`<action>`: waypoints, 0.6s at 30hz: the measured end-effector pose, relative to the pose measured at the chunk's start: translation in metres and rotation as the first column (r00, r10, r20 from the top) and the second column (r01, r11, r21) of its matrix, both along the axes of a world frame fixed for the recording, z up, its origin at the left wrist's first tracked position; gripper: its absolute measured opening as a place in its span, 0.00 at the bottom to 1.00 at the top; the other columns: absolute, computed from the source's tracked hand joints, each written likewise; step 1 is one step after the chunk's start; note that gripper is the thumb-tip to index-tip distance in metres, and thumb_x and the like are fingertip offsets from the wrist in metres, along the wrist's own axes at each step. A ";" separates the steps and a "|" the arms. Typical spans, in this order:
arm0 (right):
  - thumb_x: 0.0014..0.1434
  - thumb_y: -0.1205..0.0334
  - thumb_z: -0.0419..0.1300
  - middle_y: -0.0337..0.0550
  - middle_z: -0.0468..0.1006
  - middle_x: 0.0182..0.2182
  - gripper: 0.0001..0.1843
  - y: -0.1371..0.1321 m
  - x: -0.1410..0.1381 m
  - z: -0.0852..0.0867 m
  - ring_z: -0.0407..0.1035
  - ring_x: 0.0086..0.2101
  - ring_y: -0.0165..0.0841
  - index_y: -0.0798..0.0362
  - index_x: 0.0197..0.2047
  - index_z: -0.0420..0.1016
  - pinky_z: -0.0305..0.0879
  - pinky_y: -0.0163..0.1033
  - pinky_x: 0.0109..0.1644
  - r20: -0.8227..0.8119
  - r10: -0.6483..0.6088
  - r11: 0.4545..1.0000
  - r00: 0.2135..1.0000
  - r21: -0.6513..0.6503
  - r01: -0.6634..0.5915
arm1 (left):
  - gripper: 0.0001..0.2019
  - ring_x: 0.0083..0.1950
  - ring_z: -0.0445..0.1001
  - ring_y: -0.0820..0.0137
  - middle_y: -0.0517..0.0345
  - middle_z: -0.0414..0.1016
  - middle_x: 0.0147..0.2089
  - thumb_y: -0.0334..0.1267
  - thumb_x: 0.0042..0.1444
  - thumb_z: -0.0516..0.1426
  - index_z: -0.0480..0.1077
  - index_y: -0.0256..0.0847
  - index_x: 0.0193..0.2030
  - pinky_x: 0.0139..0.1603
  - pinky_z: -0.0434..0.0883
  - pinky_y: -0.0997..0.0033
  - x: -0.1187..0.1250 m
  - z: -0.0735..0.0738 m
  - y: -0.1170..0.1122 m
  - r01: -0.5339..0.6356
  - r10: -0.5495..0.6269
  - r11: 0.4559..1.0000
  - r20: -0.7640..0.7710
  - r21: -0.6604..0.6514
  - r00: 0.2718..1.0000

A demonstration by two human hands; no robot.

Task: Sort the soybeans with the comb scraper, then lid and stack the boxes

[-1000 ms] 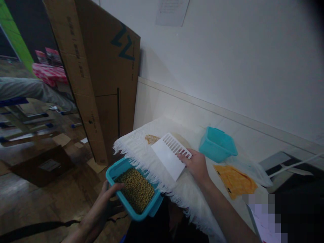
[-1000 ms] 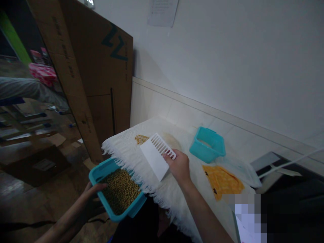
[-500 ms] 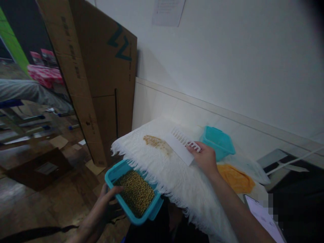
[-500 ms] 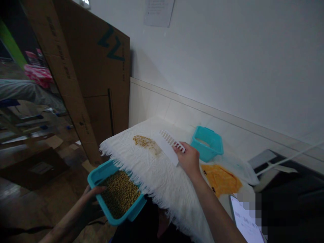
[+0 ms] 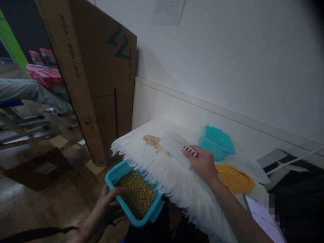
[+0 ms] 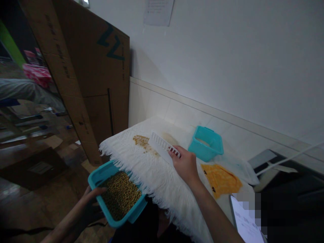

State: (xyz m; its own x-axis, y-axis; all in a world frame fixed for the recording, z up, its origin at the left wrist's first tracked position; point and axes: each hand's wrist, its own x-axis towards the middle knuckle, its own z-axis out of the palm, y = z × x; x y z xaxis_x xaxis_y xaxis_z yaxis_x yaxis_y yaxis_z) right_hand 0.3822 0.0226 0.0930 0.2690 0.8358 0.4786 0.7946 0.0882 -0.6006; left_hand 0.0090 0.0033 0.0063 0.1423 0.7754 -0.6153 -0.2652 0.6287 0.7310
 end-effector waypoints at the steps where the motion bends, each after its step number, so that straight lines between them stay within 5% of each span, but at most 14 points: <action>1: 0.65 0.42 0.69 0.48 0.95 0.37 0.20 -0.002 -0.003 0.000 0.87 0.33 0.46 0.48 0.45 0.95 0.81 0.44 0.40 0.004 0.003 1.000 1.000 0.011 -0.003 | 0.46 0.45 0.93 0.48 0.50 0.89 0.53 0.54 0.49 0.80 0.67 0.54 0.71 0.57 0.88 0.43 0.000 0.001 -0.001 -0.002 0.002 1.000 -0.004 0.007 1.000; 10: 0.67 0.46 0.67 0.48 0.95 0.37 0.18 -0.017 -0.018 -0.006 0.87 0.32 0.44 0.47 0.45 0.95 0.80 0.43 0.38 0.024 -0.020 0.997 1.000 0.074 0.018 | 0.45 0.37 0.90 0.53 0.61 0.83 0.39 0.55 0.46 0.80 0.67 0.52 0.67 0.44 0.86 0.51 0.002 -0.004 0.000 -0.032 0.033 0.999 -0.042 0.025 0.999; 18: 0.66 0.47 0.67 0.47 0.95 0.36 0.17 -0.022 -0.020 -0.006 0.86 0.30 0.44 0.46 0.44 0.95 0.80 0.43 0.36 0.023 -0.025 0.996 0.999 0.090 0.023 | 0.43 0.38 0.89 0.53 0.62 0.81 0.39 0.54 0.46 0.79 0.67 0.54 0.66 0.45 0.86 0.50 0.003 -0.002 0.000 -0.020 0.020 1.000 -0.026 0.022 0.999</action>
